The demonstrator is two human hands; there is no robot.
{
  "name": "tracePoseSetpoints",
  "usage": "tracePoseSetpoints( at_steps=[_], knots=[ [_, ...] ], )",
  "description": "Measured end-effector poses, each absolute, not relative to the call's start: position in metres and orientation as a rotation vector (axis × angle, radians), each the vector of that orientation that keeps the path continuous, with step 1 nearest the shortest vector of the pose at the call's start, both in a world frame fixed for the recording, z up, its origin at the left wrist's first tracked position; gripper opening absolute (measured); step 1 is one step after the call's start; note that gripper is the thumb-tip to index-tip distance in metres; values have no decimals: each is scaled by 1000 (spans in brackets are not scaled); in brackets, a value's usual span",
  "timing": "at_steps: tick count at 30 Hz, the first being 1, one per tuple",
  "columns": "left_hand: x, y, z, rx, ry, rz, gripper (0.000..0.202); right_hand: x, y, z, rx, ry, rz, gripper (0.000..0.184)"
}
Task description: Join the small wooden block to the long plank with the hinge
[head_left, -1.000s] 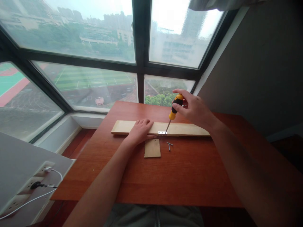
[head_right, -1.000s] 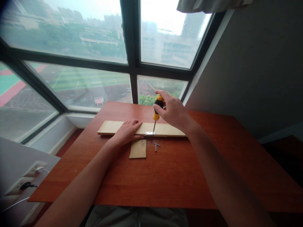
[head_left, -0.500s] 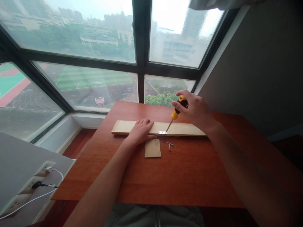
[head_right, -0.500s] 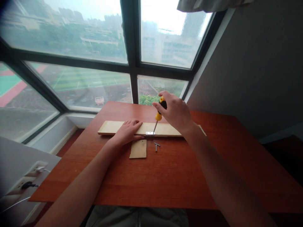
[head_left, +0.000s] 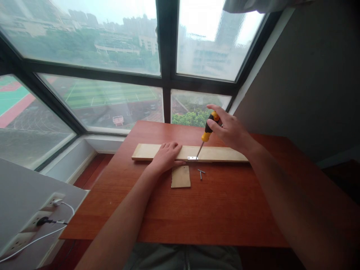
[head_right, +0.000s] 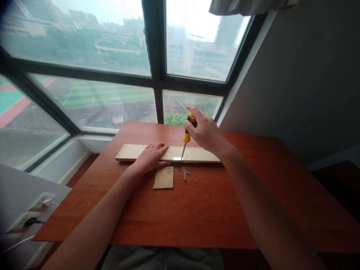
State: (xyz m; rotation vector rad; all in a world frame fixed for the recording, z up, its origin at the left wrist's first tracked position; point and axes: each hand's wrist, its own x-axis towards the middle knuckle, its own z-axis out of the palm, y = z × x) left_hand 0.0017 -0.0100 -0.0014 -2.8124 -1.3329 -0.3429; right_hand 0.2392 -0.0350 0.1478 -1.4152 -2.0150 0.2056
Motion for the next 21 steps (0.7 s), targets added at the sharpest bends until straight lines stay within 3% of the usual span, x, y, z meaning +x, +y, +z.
tracePoseSetpoints(
  at_steps=[3,8,14,19,21],
  knots=[
    [2,-10,-2,-2812,-1339,-347,63,241,-36,149,-1278,-2033,441,53],
    [1,-9,-3,-2822,-1335,-355,65,240,-35,147,-1516,-2003,32,50],
    [1,-9,-3,-2811,-1317,-354,65,240,-33,146,-1330,-2045,354,55],
    [1,-8,-4,-2803,-1321,-357,66,236,-33,147,-1541,-1995,14,50],
    [1,-8,-4,-2804,-1323,-356,66,235,-33,148,-1507,-2004,90,48]
  ],
)
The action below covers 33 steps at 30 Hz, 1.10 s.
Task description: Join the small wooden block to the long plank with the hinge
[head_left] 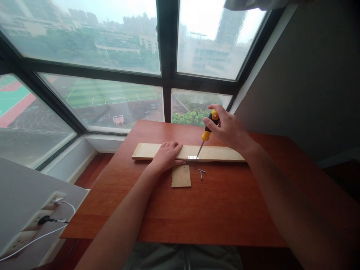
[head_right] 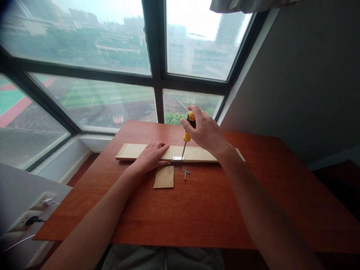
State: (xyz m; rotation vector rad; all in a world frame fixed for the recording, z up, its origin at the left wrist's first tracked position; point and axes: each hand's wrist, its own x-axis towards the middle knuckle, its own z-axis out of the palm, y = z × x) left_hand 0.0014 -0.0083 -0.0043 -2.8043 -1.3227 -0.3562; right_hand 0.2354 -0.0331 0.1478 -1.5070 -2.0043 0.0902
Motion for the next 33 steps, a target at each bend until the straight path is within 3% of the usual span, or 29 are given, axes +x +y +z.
tracePoseSetpoints(
  at_steps=[3,9,14,20,28,33],
  knots=[
    [2,-8,-5,-2802,-1331,-351,66,237,-33,150,-1335,-2067,323,51],
    [2,-9,-4,-2807,-1340,-358,68,235,-33,149,-1541,-2036,-13,48],
    [2,-9,-2,-2811,-1338,-359,65,235,-35,152,-1398,-2094,210,48],
    [2,-10,-1,-2812,-1354,-352,65,234,-35,149,-1487,-2088,68,44],
    [2,-11,2,-2837,-1363,-349,63,234,-37,152,-1392,-2056,195,37],
    [2,-11,1,-2833,-1362,-345,63,236,-33,147,-1420,-2006,209,42]
  ],
)
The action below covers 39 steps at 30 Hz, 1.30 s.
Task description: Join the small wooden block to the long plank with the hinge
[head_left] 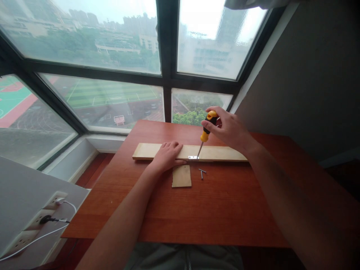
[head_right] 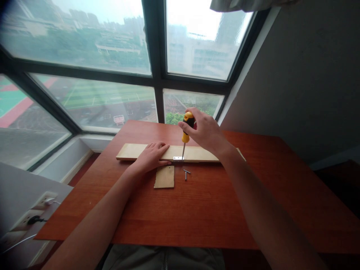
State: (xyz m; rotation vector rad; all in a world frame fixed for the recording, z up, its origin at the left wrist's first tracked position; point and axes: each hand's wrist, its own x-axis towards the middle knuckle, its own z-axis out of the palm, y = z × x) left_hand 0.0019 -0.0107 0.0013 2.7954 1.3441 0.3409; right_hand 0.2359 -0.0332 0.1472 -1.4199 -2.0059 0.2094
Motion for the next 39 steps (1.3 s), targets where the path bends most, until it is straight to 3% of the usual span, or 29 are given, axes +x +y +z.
tracePoseSetpoints(
  at_steps=[5,12,19,26,28,33,39],
  knots=[
    [1,-11,1,2800,1343,326,63,241,-31,145,-1143,-1909,793,38],
    [1,-10,1,2808,1333,331,64,237,-33,141,-1382,-1927,301,46],
    [1,-11,2,2794,1331,335,63,241,-33,138,-1028,-1763,1006,43],
    [1,-12,3,2794,1328,331,63,238,-33,141,-1374,-1908,212,52],
    [1,-12,3,2795,1326,346,63,236,-35,143,-1355,-1954,203,48],
    [1,-12,2,2783,1328,342,61,238,-34,145,-1125,-1989,576,43],
    [1,-11,2,2779,1327,341,61,238,-31,150,-1421,-2054,6,41]
  ],
)
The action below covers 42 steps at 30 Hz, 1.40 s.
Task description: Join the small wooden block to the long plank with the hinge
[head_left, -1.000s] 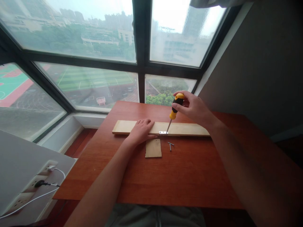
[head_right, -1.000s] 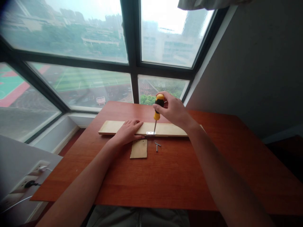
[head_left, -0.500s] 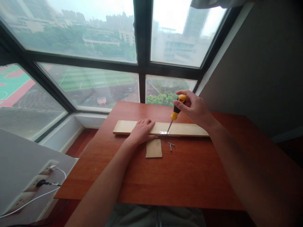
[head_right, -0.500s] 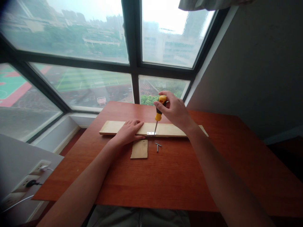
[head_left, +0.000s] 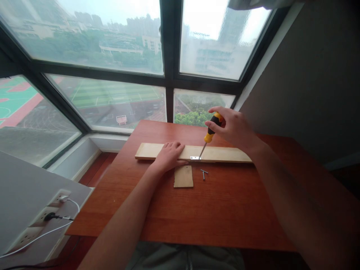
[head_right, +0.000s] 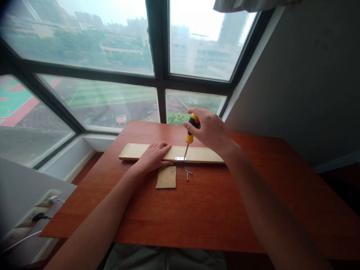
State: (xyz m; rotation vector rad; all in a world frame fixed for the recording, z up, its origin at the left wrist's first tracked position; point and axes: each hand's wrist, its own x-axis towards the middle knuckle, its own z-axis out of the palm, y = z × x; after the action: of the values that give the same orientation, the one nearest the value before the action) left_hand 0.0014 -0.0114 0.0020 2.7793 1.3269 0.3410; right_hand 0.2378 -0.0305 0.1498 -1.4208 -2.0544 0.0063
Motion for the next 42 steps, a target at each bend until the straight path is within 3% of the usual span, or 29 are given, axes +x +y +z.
tracePoseSetpoints(
  at_steps=[7,10,14,20,23,27,33,36,38,42],
  knots=[
    [2,-11,1,2798,1340,338,62,240,-29,168,-1259,-2262,258,42],
    [2,-11,2,2805,1336,334,63,241,-26,172,-1351,-2317,42,31],
    [2,-11,2,2803,1329,337,62,238,-23,173,-1557,-2318,-211,41],
    [2,-11,2,2806,1340,328,64,242,-20,183,-1242,-2513,175,37],
    [2,-12,2,2804,1345,314,64,242,-19,187,-1309,-2536,77,28],
    [2,-12,3,2801,1344,315,63,240,-18,185,-1525,-2504,-193,40],
    [1,-11,1,2815,1343,334,63,237,-19,186,-1282,-2612,49,37],
    [2,-11,0,2814,1343,339,64,234,-21,184,-1434,-2566,-164,31],
    [2,-11,0,2813,1348,339,64,232,-22,183,-1570,-2515,-322,38],
    [2,-11,0,2813,1339,344,64,235,-21,182,-1501,-2544,-153,35]
  ],
)
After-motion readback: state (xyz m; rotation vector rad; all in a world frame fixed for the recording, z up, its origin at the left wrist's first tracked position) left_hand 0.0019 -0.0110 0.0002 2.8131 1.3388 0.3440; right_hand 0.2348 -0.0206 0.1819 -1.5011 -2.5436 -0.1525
